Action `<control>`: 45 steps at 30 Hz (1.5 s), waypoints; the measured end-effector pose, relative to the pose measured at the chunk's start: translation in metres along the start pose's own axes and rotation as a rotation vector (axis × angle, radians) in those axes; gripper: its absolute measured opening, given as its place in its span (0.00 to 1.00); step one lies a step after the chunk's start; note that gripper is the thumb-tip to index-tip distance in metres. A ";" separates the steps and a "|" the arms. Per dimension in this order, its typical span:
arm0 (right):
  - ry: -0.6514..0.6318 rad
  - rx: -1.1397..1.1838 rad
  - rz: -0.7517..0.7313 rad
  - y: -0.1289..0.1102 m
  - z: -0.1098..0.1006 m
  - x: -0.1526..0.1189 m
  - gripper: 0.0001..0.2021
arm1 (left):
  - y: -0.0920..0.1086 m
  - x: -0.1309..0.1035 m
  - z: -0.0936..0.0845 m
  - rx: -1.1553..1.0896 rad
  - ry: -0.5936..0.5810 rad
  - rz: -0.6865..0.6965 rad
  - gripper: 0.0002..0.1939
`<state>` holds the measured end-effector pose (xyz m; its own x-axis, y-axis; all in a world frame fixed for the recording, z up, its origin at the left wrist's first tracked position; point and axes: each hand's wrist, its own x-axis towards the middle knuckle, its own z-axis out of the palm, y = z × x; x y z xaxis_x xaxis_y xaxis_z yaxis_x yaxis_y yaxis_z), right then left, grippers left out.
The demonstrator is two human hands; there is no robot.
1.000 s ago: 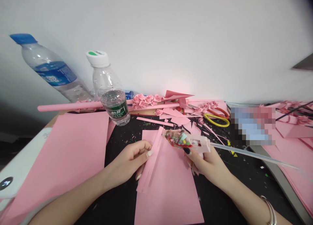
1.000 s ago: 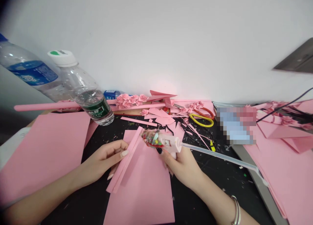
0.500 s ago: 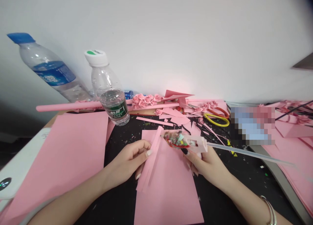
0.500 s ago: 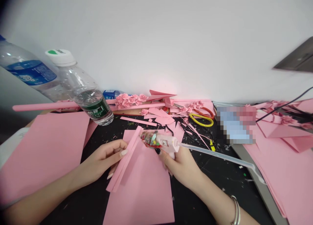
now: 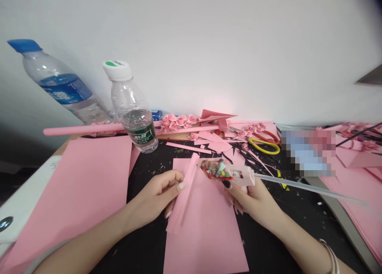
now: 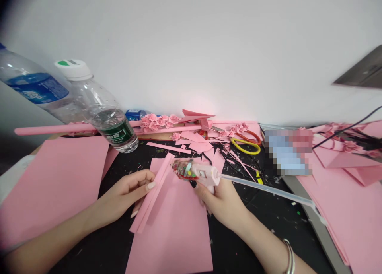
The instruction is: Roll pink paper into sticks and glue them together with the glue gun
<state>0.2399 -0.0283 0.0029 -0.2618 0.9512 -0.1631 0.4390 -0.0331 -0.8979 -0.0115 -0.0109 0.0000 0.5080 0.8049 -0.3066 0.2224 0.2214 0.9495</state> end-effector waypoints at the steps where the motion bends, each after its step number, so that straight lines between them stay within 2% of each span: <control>1: -0.002 0.004 -0.005 0.001 0.000 0.000 0.15 | 0.000 0.000 0.000 0.003 0.002 -0.001 0.11; 8: -0.025 0.013 0.024 0.001 0.001 0.001 0.10 | 0.001 0.000 0.000 0.003 -0.010 0.007 0.11; 16: -0.004 0.012 0.003 -0.002 -0.001 0.001 0.13 | 0.001 -0.001 0.000 0.022 0.009 -0.006 0.11; 21: -0.051 0.011 -0.026 -0.004 0.000 0.000 0.07 | 0.002 -0.001 0.000 0.024 0.008 0.001 0.11; 26: -0.026 -0.001 0.001 -0.003 0.000 0.000 0.09 | 0.002 -0.002 0.000 0.024 0.011 -0.003 0.12; 31: -0.064 -0.008 -0.068 -0.007 0.001 0.000 0.08 | 0.002 -0.001 0.000 0.025 0.013 0.011 0.11; 45: -0.077 0.032 -0.019 -0.004 0.000 0.000 0.09 | 0.001 0.000 -0.001 0.021 0.006 0.015 0.11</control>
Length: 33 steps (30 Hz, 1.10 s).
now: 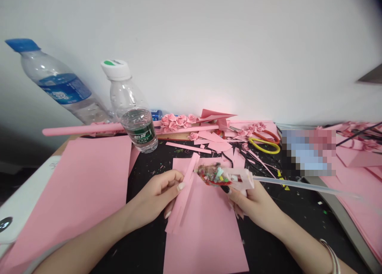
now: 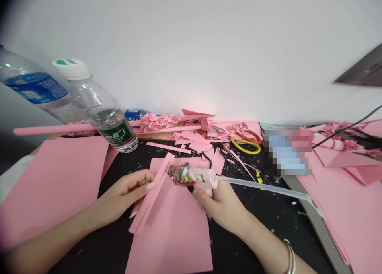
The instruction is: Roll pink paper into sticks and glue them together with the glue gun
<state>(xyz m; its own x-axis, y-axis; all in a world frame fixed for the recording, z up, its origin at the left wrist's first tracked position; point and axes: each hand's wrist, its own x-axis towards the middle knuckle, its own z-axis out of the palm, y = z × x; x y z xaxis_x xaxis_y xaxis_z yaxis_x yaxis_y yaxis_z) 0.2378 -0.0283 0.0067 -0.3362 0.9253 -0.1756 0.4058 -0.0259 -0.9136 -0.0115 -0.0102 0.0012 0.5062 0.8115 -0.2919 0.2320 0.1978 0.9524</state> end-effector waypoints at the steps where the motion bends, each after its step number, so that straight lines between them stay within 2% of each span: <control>1: 0.002 0.001 0.003 0.000 0.000 0.000 0.09 | 0.000 0.000 0.000 -0.001 -0.001 0.002 0.11; 12: -0.004 0.064 0.062 0.003 0.001 0.000 0.11 | -0.002 -0.001 -0.001 -0.005 0.002 0.010 0.12; 33: -0.007 0.052 0.049 0.006 0.001 0.000 0.16 | -0.002 -0.002 -0.001 -0.005 -0.004 0.016 0.12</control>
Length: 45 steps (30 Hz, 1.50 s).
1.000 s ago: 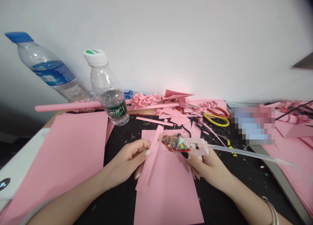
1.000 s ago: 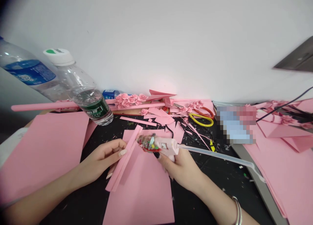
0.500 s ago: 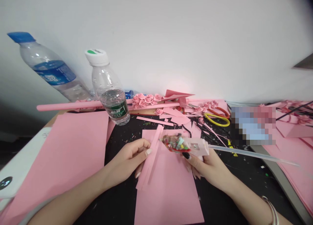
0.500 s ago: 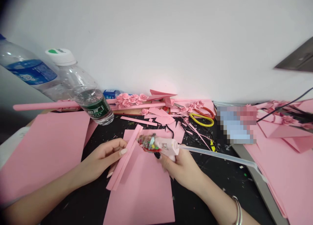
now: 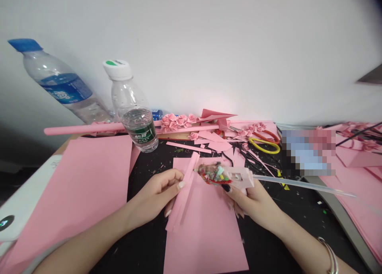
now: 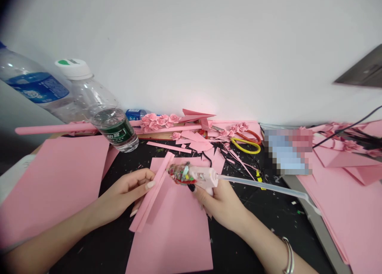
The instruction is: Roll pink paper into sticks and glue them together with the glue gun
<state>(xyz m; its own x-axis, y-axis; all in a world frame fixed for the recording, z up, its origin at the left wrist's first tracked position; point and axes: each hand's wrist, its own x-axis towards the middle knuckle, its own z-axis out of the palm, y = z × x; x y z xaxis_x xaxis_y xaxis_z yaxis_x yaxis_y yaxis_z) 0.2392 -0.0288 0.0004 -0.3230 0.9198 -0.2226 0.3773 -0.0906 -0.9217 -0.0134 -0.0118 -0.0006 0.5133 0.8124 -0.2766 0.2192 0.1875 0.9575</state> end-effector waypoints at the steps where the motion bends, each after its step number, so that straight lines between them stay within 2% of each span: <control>1: 0.001 -0.002 0.002 0.001 0.000 0.000 0.16 | 0.000 0.000 0.000 -0.004 -0.001 -0.001 0.12; 16: -0.072 0.007 -0.029 -0.004 0.000 -0.002 0.12 | 0.000 0.001 -0.001 -0.007 0.010 -0.011 0.12; 26: 0.006 -0.019 0.004 0.002 -0.002 -0.001 0.15 | 0.000 0.000 0.000 -0.023 -0.012 -0.012 0.11; 31: -0.024 0.000 -0.002 -0.002 -0.001 -0.002 0.15 | 0.000 0.001 -0.001 -0.012 0.004 -0.006 0.11; 41: -0.162 -0.059 -0.149 -0.010 0.001 -0.003 0.17 | 0.000 0.001 0.000 -0.018 0.015 0.001 0.12; 45: -0.155 -0.102 -0.183 -0.009 0.001 -0.002 0.17 | -0.001 0.001 0.000 -0.016 0.015 0.006 0.12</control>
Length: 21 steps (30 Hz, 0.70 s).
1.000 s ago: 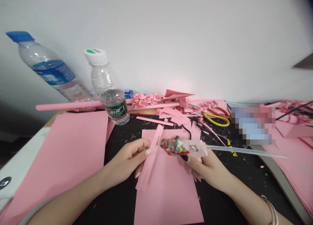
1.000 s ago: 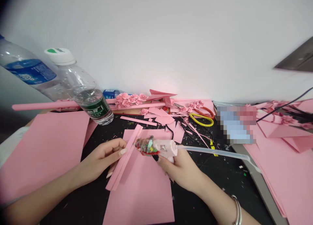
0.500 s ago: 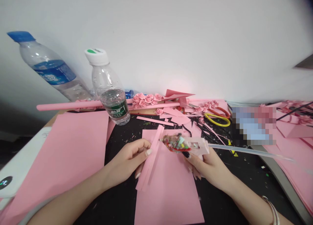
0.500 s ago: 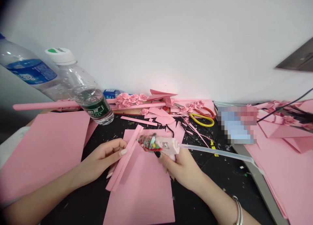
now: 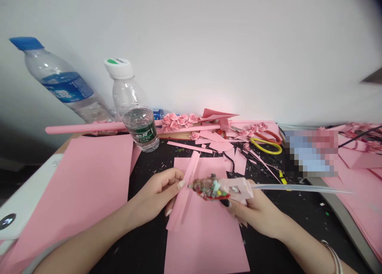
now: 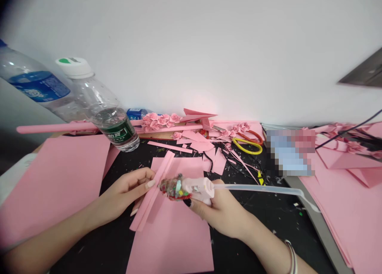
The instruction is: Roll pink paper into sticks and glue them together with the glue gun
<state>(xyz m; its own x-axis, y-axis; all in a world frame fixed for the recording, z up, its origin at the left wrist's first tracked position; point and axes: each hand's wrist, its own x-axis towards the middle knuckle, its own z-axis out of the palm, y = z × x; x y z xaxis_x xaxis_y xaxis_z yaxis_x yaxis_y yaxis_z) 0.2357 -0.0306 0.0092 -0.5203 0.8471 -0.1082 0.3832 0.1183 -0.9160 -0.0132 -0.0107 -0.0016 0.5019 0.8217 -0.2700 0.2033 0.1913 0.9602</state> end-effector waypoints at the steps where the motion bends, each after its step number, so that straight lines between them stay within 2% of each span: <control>1: 0.013 -0.014 -0.003 0.000 0.000 0.000 0.17 | 0.000 0.000 0.000 -0.001 0.001 0.000 0.12; 5: 0.026 -0.061 -0.021 -0.003 -0.001 0.001 0.17 | 0.001 0.000 0.000 -0.004 0.000 -0.005 0.12; 10: -0.002 -0.159 -0.122 -0.012 -0.001 0.001 0.17 | 0.002 -0.001 0.000 -0.015 -0.005 -0.020 0.12; 21: 0.022 -0.215 -0.140 -0.008 -0.003 -0.001 0.13 | 0.002 -0.001 0.001 -0.021 0.001 -0.018 0.12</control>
<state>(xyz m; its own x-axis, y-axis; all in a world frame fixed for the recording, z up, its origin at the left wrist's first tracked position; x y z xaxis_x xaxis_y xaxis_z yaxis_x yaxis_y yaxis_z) 0.2353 -0.0312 0.0181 -0.5635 0.8258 0.0242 0.4638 0.3404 -0.8179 -0.0126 -0.0113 0.0008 0.4975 0.8187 -0.2869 0.1942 0.2173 0.9566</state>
